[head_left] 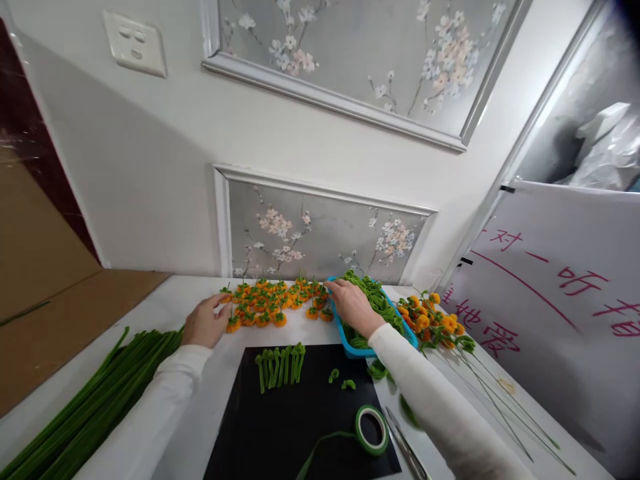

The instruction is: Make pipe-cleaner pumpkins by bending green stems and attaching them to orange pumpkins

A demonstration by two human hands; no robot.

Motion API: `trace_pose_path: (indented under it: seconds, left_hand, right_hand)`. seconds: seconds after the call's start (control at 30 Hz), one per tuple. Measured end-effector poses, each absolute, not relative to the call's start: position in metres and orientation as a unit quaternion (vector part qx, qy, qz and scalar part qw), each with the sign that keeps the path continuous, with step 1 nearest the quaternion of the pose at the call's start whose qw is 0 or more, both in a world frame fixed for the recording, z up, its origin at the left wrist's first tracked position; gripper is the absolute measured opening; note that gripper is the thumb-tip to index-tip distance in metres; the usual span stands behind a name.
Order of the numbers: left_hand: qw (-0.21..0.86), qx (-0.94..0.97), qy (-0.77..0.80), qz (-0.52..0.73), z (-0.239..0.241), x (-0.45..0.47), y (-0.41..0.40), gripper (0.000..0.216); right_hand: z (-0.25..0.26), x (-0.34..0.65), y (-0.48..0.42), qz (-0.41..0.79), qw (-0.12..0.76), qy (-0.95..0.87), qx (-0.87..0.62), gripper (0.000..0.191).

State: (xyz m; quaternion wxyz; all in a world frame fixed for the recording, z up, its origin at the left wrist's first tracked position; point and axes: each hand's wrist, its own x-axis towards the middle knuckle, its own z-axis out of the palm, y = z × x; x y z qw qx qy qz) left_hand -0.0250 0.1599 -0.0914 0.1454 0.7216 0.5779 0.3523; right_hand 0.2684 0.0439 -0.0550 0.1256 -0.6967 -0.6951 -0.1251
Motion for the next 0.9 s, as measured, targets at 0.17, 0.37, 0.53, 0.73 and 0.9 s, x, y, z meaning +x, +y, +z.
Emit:
trace_pose_path:
  seconds: [0.17, 0.37, 0.53, 0.73, 0.9]
  left_hand:
    - [0.176, 0.773, 0.532, 0.296, -0.109, -0.02, 0.186, 0.056]
    - [0.195, 0.797, 0.507, 0.265, -0.121, -0.001, 0.187, 0.045]
    - [0.212, 0.816, 0.476, 0.25, -0.118, 0.009, 0.183, 0.04]
    - [0.196, 0.811, 0.466, 0.294, -0.106, -0.001, 0.19, 0.057]
    - [0.123, 0.775, 0.519, 0.339, -0.085, -0.012, 0.236, 0.062]
  right_hand:
    - [-0.065, 0.258, 0.085, -0.103, 0.02, -0.722, -0.684, 0.037]
    - [-0.075, 0.259, 0.095, -0.067, -0.013, -0.735, -0.675, 0.043]
    - [-0.086, 0.257, 0.088, -0.06, 0.003, -0.74, -0.67, 0.03]
    - [-0.071, 0.271, 0.101, -0.052, 0.038, -0.719, -0.692, 0.028]
    - [-0.051, 0.284, 0.144, -0.053, 0.076, -0.706, -0.702, 0.04]
